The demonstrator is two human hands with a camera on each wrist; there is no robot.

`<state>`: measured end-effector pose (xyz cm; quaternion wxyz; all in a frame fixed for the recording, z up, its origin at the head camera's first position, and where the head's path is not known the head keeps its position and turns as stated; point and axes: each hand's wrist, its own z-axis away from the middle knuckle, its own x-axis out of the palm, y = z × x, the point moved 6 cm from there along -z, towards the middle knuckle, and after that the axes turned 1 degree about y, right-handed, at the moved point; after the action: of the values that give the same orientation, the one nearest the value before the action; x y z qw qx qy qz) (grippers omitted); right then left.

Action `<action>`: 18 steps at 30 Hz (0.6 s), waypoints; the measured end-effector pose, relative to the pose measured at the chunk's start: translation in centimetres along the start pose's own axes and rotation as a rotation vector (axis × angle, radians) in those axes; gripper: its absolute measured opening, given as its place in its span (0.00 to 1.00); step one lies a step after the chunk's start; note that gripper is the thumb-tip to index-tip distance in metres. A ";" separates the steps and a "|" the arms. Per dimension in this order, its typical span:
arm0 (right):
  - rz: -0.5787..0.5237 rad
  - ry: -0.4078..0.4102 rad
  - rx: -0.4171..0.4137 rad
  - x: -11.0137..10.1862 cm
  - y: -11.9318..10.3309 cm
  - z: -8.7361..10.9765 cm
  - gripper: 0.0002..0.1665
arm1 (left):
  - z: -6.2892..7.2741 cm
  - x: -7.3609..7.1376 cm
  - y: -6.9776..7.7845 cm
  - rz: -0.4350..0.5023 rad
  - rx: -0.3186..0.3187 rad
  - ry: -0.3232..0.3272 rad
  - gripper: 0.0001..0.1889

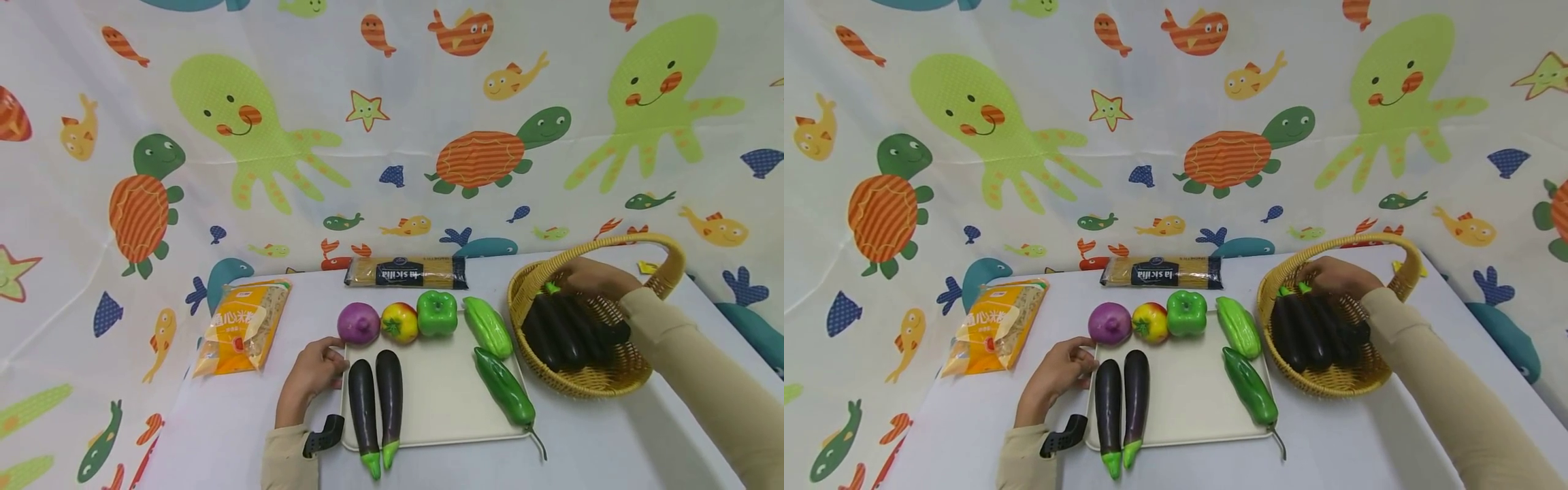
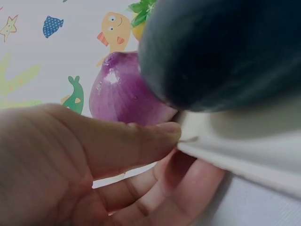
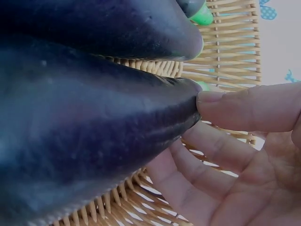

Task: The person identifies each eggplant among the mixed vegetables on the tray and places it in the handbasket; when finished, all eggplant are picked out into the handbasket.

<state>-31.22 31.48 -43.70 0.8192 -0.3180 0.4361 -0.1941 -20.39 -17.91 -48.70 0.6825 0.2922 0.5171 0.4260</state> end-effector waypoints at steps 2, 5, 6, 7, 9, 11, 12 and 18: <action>0.002 0.012 0.004 0.0 0.0 -0.2 0.27 | 0.1 -0.1 0.0 0.003 -0.002 0.000 0.19; -0.019 0.029 0.010 0.2 0.0 -0.4 0.29 | 0.2 -0.1 0.1 0.000 -0.002 0.002 0.19; -0.023 0.034 0.013 0.3 -0.1 -0.4 0.28 | 0.2 -0.2 0.1 -0.004 -0.001 0.003 0.19; -0.030 0.037 0.010 0.3 -0.1 -0.3 0.29 | 0.2 -0.1 0.2 -0.005 -0.002 0.004 0.19; -0.030 0.046 -0.006 0.4 -0.2 -0.1 0.29 | 0.3 -0.1 0.3 -0.005 0.004 0.003 0.19; -0.021 0.060 -0.023 0.6 -0.3 -0.1 0.26 | 0.3 -0.1 0.3 -0.004 0.007 -0.001 0.19; -0.018 0.066 -0.034 0.6 -0.4 0.0 0.23 | 0.3 -0.1 0.3 -0.005 0.009 -0.001 0.19; 0.005 0.098 -0.081 0.9 -0.7 0.0 0.10 | 0.3 -0.2 0.4 -0.017 0.010 0.003 0.19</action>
<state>-30.79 30.48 -43.77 0.7838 -0.3400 0.4838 -0.1897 -20.25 -17.87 -48.21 0.6838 0.2907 0.5226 0.4181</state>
